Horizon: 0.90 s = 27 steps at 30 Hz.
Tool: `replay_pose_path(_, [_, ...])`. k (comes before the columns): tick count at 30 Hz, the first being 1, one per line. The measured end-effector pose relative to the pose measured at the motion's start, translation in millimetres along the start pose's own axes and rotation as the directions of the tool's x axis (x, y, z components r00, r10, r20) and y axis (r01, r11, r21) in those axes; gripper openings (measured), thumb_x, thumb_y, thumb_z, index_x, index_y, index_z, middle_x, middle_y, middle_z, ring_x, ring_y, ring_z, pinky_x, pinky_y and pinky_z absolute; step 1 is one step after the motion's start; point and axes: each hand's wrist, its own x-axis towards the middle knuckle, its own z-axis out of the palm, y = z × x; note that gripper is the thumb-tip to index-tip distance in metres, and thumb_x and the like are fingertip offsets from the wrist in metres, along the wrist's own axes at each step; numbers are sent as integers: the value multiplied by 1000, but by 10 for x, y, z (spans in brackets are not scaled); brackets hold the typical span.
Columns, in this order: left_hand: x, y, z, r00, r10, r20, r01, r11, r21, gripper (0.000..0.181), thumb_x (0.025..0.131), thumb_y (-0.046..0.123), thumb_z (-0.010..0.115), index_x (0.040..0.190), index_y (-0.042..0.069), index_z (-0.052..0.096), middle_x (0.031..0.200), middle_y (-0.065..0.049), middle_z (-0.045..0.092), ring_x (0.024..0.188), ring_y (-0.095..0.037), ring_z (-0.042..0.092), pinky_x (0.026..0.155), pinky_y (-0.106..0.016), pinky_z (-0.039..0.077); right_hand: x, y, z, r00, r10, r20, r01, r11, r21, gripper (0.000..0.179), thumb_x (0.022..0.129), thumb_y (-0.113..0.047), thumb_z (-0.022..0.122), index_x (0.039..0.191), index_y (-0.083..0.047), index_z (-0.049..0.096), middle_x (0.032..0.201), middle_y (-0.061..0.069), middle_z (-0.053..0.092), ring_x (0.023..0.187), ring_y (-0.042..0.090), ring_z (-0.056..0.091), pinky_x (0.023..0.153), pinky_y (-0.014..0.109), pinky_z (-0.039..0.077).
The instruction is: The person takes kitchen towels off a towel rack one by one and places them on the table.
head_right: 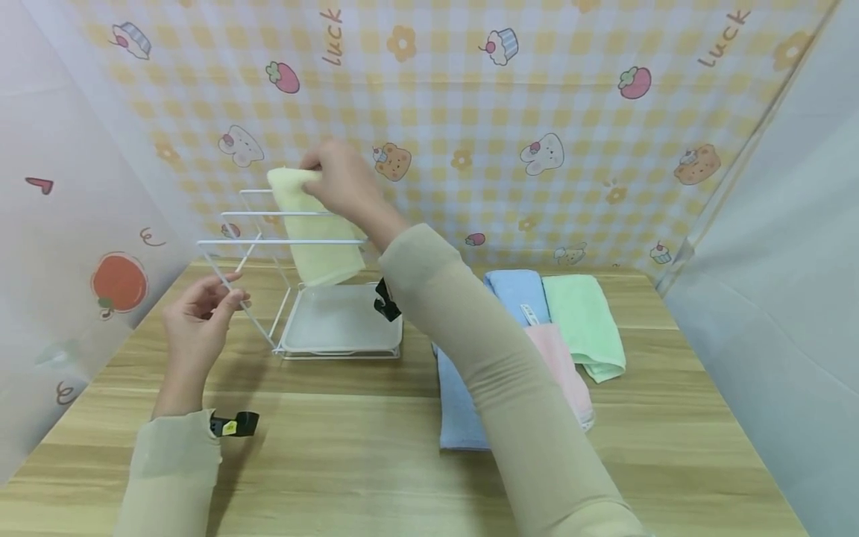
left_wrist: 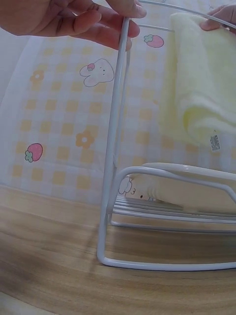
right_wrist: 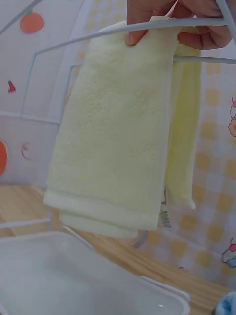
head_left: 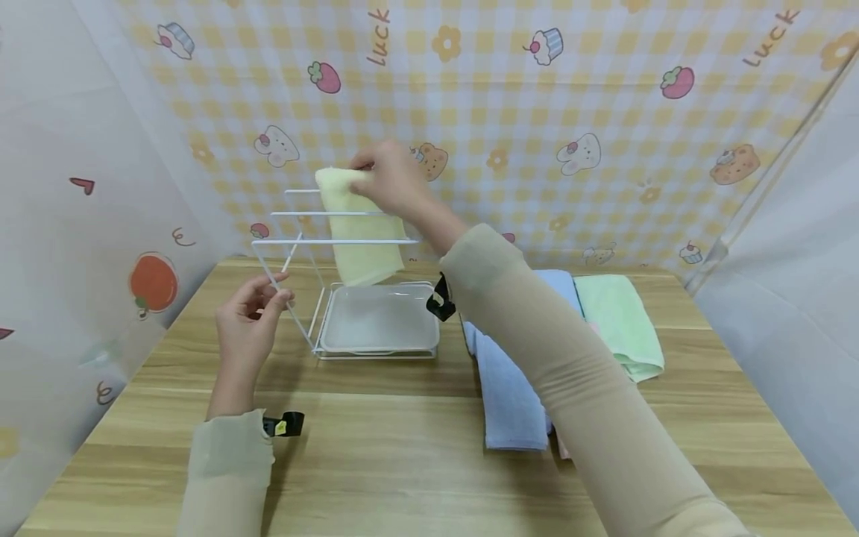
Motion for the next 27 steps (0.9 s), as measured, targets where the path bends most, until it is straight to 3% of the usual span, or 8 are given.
replay_pose_path(4, [14, 10, 3, 1000, -6, 5, 6, 1000, -3, 22, 91, 5, 71, 111, -1, 71, 72, 27, 64, 66, 6, 63, 51, -10, 41, -19, 46, -67, 999, 29, -31, -24, 988, 154, 26, 90, -12, 73, 115, -10, 75, 116, 5, 73, 100, 14, 62, 83, 21, 50])
replay_pose_path(7, [17, 18, 3, 1000, -9, 9, 10, 1000, -8, 21, 91, 5, 70, 112, -1, 71, 72, 26, 64, 66, 6, 63, 51, -10, 41, -52, 99, -105, 999, 12, -49, -2, 979, 202, 24, 88, -11, 75, 113, -9, 76, 114, 7, 73, 100, 17, 63, 83, 23, 52])
replay_pose_path(10, [11, 10, -2, 1000, -10, 3, 10, 1000, -11, 21, 91, 4, 70, 111, -2, 71, 71, 26, 64, 65, 6, 62, 50, -10, 41, -90, 160, -123, 996, -32, -78, 48, 975, 216, 23, 87, -10, 75, 110, -8, 76, 113, 8, 73, 100, 18, 66, 89, 23, 49])
replay_pose_path(17, [5, -2, -15, 1000, -1, -2, 1, 1000, -6, 21, 91, 4, 70, 111, -2, 71, 71, 27, 64, 65, 7, 62, 50, -10, 40, -172, 286, -171, 985, -50, -166, 95, 956, 279, 24, 84, -10, 78, 108, -7, 77, 113, 7, 73, 96, 13, 65, 79, 21, 51])
replay_pose_path(22, [1, -13, -18, 1000, -3, -4, 3, 1000, -7, 20, 91, 3, 70, 110, -2, 71, 71, 25, 64, 65, 6, 63, 50, -10, 41, -221, 351, -223, 970, -126, -206, 185, 938, 294, 23, 84, -6, 77, 107, -3, 76, 112, 11, 73, 100, 14, 65, 83, 20, 51])
replay_pose_path(27, [-3, 3, -17, 1000, -2, -1, 2, 1000, -5, 19, 91, 4, 70, 110, 0, 72, 71, 25, 64, 65, 6, 63, 50, -10, 41, -272, 412, -306, 964, -122, -237, 191, 936, 295, 23, 84, -7, 79, 107, -3, 77, 112, 12, 73, 98, 13, 64, 83, 19, 50])
